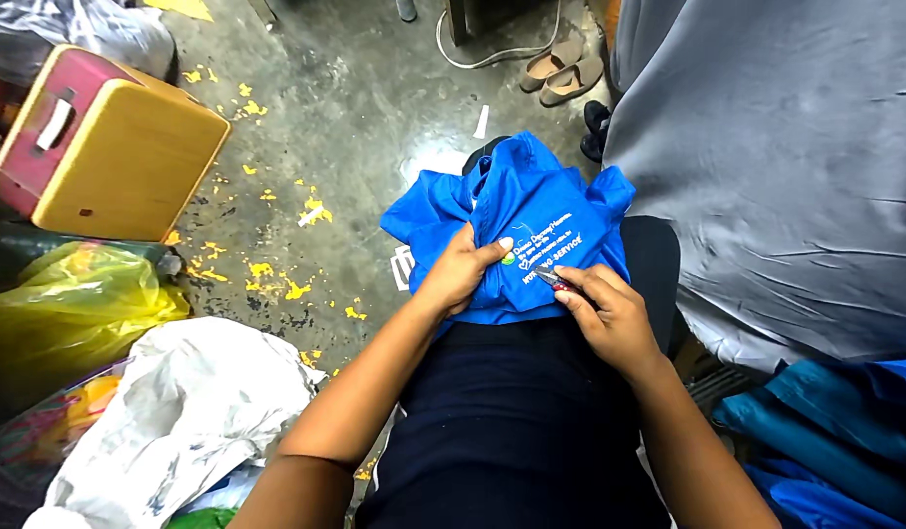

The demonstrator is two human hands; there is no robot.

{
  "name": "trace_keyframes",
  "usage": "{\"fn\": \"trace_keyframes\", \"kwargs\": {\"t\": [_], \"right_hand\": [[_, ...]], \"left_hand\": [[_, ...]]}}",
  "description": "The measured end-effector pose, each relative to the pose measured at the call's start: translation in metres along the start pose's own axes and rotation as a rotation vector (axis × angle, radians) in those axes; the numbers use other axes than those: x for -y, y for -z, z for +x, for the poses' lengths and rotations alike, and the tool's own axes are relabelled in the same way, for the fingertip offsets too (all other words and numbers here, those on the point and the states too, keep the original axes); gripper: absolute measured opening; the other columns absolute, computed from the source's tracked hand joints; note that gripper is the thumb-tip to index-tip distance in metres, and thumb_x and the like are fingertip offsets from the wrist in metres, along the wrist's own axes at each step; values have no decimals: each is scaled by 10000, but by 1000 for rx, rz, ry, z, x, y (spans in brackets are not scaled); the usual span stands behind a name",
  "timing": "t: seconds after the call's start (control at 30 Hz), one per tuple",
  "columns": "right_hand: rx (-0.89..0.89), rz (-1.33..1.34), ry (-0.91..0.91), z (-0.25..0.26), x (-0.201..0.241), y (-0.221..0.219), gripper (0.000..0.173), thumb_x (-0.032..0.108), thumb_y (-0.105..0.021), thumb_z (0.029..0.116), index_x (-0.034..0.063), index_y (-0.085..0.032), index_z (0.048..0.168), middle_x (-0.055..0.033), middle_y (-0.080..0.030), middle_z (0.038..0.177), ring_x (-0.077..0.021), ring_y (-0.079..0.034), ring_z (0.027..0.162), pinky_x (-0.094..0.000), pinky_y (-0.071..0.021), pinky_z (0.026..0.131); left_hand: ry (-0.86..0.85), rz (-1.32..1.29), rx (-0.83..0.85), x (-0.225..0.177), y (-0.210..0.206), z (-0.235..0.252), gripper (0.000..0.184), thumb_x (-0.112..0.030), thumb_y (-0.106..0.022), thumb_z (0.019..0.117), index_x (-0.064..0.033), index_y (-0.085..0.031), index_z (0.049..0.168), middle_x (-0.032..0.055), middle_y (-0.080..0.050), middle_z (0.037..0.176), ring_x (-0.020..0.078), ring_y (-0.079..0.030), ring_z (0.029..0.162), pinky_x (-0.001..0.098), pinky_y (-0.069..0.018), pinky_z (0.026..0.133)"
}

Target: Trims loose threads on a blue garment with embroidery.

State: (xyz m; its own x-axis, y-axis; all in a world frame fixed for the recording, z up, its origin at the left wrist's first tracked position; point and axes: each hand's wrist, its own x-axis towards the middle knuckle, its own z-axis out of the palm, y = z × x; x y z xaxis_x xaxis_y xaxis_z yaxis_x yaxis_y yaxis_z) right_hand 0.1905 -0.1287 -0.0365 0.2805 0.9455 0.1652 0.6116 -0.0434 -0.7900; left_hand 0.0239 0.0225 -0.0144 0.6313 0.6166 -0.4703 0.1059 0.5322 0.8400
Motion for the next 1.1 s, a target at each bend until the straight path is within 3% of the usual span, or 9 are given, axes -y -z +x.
{"fn": "trace_keyframes", "kwargs": {"t": [0.57,1.1], "right_hand": [[139,94,60,9,-9,10,294,214,-597,1006,27,-760,1164,-69,-661,912,-76,-623,842,-202,-519,763],[54,67,60,7,-5,6,279,193,-612,994,9,-764,1138,-90,-668,908,-87,-629,842,-201,-520,776]], "left_hand": [[21,12,6,-2,0,0,249,-32,-480,1039,-119,-535,1266,-2,-715,950,60,-700,777,234,-593,711],[66,-21,-32,-6,-3,1,232,-51,-481,1049,-107,-533,1268,8,-709,956,72,-700,796,256,-599,719]]}}
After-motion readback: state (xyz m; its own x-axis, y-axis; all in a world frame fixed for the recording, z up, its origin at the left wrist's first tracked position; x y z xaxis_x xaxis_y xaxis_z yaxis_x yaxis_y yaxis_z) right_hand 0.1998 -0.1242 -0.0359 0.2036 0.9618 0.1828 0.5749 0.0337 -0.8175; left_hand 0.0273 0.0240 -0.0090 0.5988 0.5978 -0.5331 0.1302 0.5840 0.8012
